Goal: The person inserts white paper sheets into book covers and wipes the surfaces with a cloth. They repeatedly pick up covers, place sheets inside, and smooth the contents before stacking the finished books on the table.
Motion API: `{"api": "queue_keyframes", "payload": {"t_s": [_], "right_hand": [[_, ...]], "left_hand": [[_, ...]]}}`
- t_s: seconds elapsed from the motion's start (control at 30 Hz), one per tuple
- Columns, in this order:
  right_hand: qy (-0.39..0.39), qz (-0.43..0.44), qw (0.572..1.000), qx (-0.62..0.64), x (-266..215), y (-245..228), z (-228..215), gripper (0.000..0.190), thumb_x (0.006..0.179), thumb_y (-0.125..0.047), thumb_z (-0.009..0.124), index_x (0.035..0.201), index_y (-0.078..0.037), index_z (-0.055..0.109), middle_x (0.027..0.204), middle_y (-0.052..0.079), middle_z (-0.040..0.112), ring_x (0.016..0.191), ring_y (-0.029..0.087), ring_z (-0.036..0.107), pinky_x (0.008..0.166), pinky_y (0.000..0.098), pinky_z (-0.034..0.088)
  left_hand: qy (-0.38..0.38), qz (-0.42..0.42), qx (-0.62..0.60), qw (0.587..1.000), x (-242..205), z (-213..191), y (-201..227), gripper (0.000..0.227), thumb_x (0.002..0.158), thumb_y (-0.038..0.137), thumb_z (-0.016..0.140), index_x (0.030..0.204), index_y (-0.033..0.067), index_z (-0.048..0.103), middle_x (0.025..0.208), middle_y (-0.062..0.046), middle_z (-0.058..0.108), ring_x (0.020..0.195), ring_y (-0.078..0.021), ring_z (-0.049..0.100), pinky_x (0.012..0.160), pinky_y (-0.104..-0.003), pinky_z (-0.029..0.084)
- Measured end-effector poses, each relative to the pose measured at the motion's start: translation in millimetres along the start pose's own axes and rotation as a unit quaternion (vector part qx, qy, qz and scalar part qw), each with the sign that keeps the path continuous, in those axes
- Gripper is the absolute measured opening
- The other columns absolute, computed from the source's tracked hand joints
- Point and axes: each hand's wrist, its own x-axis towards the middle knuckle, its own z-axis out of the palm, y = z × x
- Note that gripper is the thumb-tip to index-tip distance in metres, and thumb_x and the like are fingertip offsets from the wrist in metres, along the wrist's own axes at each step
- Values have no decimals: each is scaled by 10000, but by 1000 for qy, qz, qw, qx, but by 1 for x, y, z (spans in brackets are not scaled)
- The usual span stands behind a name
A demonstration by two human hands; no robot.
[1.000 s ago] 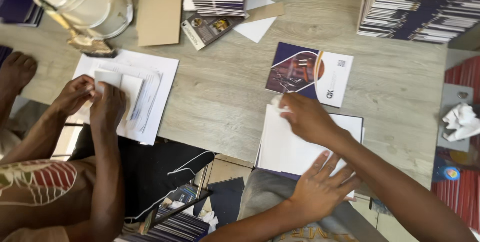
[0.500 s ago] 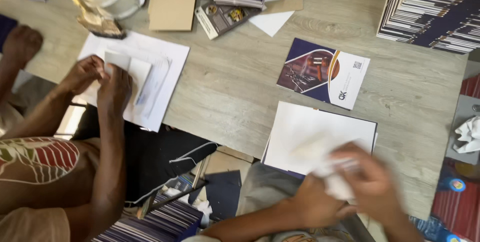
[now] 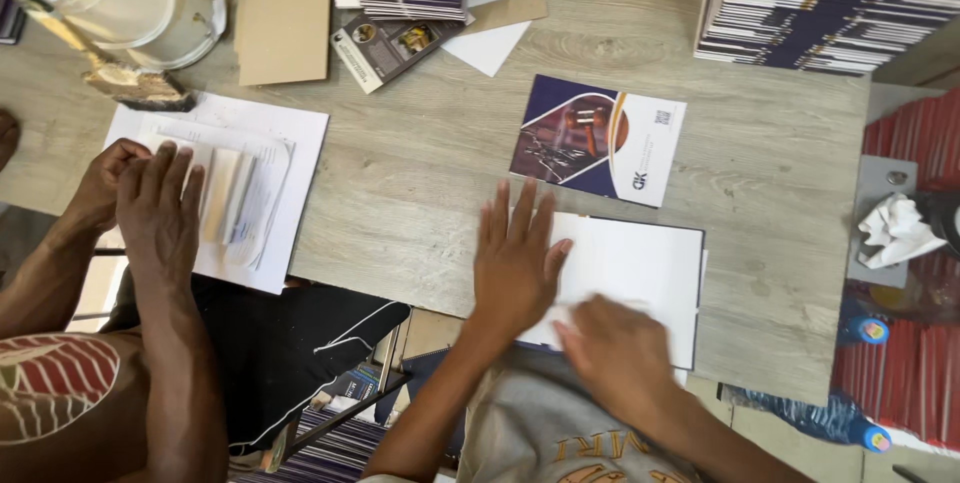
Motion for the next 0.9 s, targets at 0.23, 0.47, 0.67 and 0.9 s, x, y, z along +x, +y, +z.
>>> {"api": "queue_keyframes", "payload": {"t_s": [0.23,0.47,0.67,0.9], "right_hand": [[-58,-70,995,45,27,15,22,360,1034,-499,624,891,-173,680,765,50,661,649,319,718,514,486,531],[36,60,987,-143,87,90,5,381,1079,-502,573,855,-214,684,680,24,686,610,306,753,576,455,553],[-43,-167,983,57,14,-8,13,385,1046,-468,553,787,-206,663,618,4,602,517,265,686,441,401,507],[18,67,993,-92,46,93,11,449,998,-644,614,879,-219,699,561,117,666,566,378,735,537,497,531]], "left_hand": [[-211,-239,-107,942,22,-12,-2,894,1095,604,315,1663,-74,182,1696,-341,252,1564,-488,342,1202,-571,385],[-257,-304,-220,891,29,-31,-2,662,1096,631,307,1485,102,390,1178,-278,669,1145,-536,707,921,-642,566],[-254,-332,-218,882,26,-32,1,638,1107,607,327,1530,130,341,1275,-297,654,1237,-534,676,994,-650,538],[-263,-329,-234,876,33,-47,10,658,1124,559,294,1530,51,394,1280,-331,666,1241,-545,677,990,-663,545]]}}
